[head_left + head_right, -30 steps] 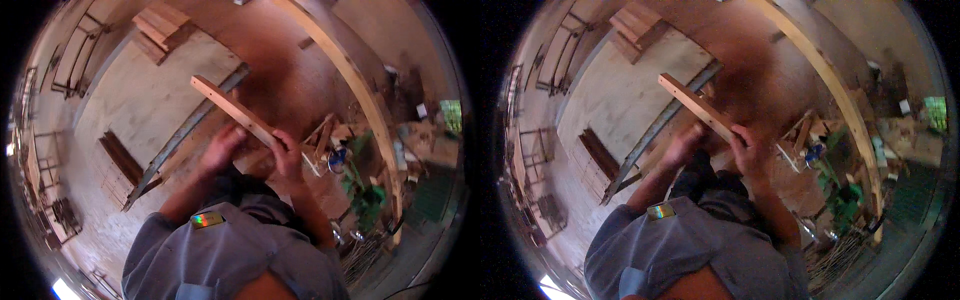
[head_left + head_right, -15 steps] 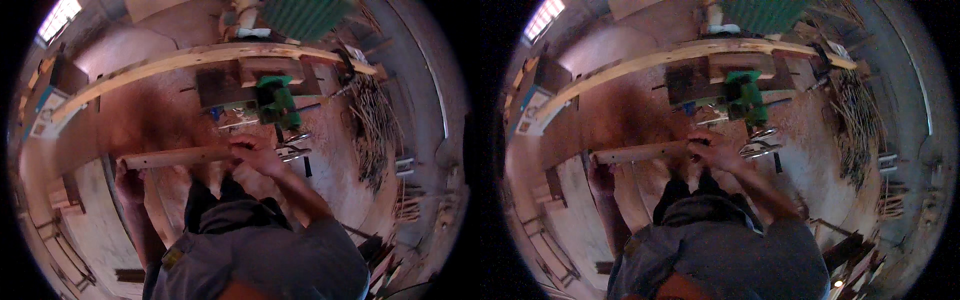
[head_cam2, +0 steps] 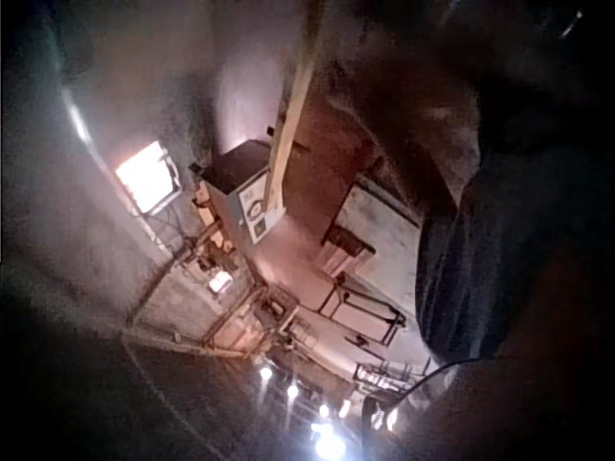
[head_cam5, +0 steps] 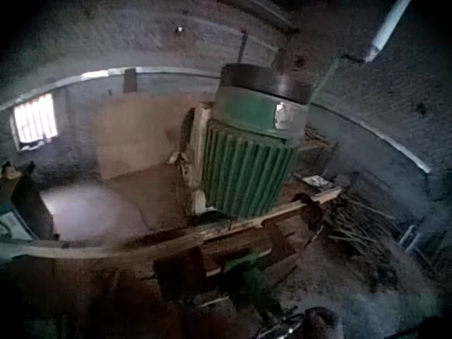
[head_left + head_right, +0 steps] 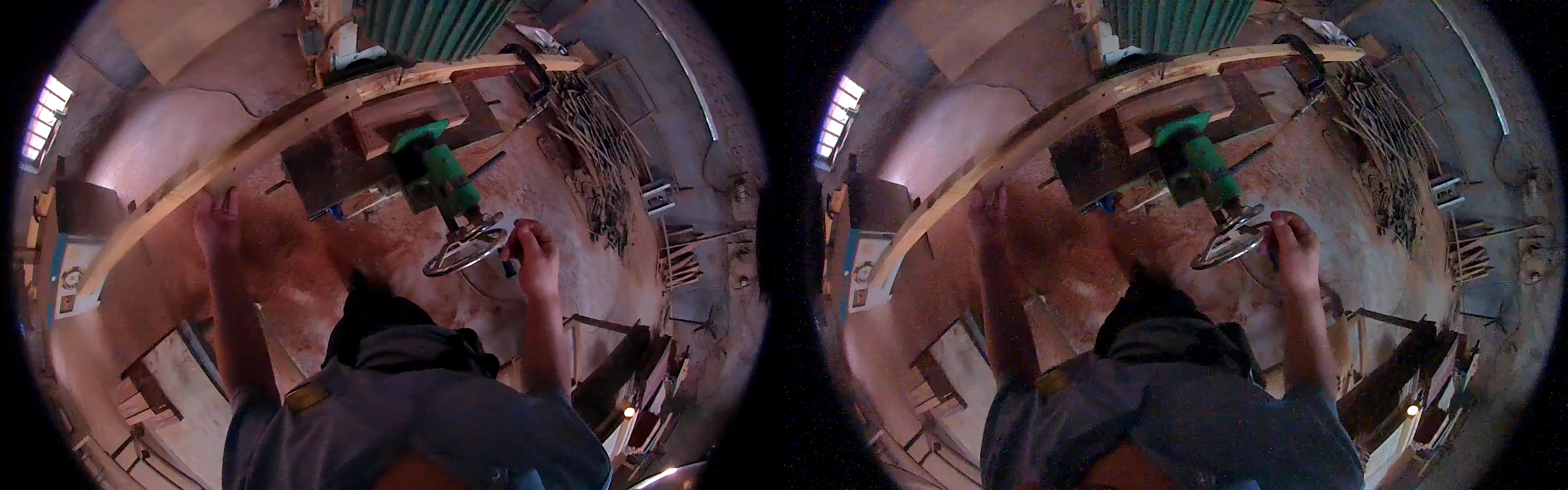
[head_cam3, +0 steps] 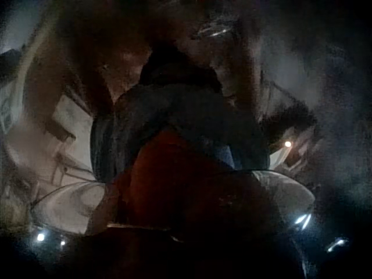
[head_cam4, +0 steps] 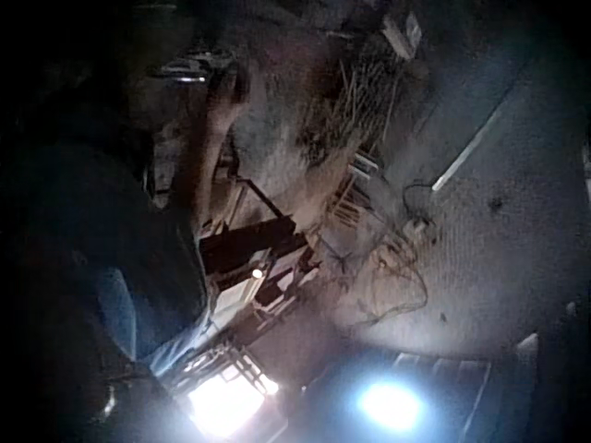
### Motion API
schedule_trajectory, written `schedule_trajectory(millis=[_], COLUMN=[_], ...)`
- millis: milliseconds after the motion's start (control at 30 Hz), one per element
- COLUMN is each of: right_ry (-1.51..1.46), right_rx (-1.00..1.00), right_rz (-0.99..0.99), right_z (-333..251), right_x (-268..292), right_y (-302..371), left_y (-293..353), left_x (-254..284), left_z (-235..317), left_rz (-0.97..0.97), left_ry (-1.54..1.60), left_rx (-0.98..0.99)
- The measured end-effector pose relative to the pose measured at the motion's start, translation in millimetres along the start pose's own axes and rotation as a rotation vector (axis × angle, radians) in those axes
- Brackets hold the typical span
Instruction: The person repeatedly places small wooden planks under a drill press, operates the lever to drill holes, and then moves the finished pieces to a nearby table. The person handles each plank individually and repeats the process throughout the clip.
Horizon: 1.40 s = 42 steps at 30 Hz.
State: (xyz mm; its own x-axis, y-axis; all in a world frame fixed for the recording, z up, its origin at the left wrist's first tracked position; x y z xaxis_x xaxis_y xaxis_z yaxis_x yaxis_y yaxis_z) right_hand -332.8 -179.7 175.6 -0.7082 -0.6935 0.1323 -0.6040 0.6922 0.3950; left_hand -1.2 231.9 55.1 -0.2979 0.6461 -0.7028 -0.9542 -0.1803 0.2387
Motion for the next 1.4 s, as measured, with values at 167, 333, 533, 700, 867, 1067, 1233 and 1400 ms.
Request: schedule_trajectory(millis=[167, 333, 533, 700, 867, 1067, 1233, 1400], right_ry=[0.003, -0.013, -0.066, -0.078, -0.133, -0.168, -0.16, -0.568], right_rx=[-0.05, -0.102, -0.113, -0.083, -0.073, -0.129, -0.106, -0.286], right_rz=[0.071, 0.136, 0.117, 0.056, 0.057, 0.065, 0.034, -0.075], right_z=[14, 31, 32, 20, 19, 27, 32, 47], right_x=[2, 12, 10, 15, 31, 51, 50, 16], right_y=[4, 1, -14, -34, -43, -61, -94, -174], left_y=[-51, -58, -53, -35, -27, -16, -9, -11], left_x=[4, 12, -3, -60, -99, -128, -137, -134], left_z=[-41, -56, -79, -111, -152, -186, -188, -189], left_rz=[-0.061, -0.08, -0.137, -0.24, -0.273, -0.371, -0.371, -0.385], left_ry=[0.016, -0.106, -0.245, -0.387, -0.565, -0.815, -0.871, -0.89], left_rx=[0.092, 0.063, 0.015, 0.262, 0.377, 0.348, 0.303, 0.273])
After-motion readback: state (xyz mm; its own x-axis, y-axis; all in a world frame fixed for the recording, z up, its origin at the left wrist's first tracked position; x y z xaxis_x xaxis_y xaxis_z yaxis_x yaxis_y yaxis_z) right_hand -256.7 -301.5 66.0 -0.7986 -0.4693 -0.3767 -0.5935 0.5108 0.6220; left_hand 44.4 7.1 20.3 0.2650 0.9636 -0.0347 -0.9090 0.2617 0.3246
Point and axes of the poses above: each hand's wrist, its own y-axis away from the middle knuckle, its own x-axis out of the back of the hand, z = x × y, the point moved 2 cm from there along -y, towards the middle knuckle, and after that the axes turned 10 degrees about -x, right-handed, at the moved point
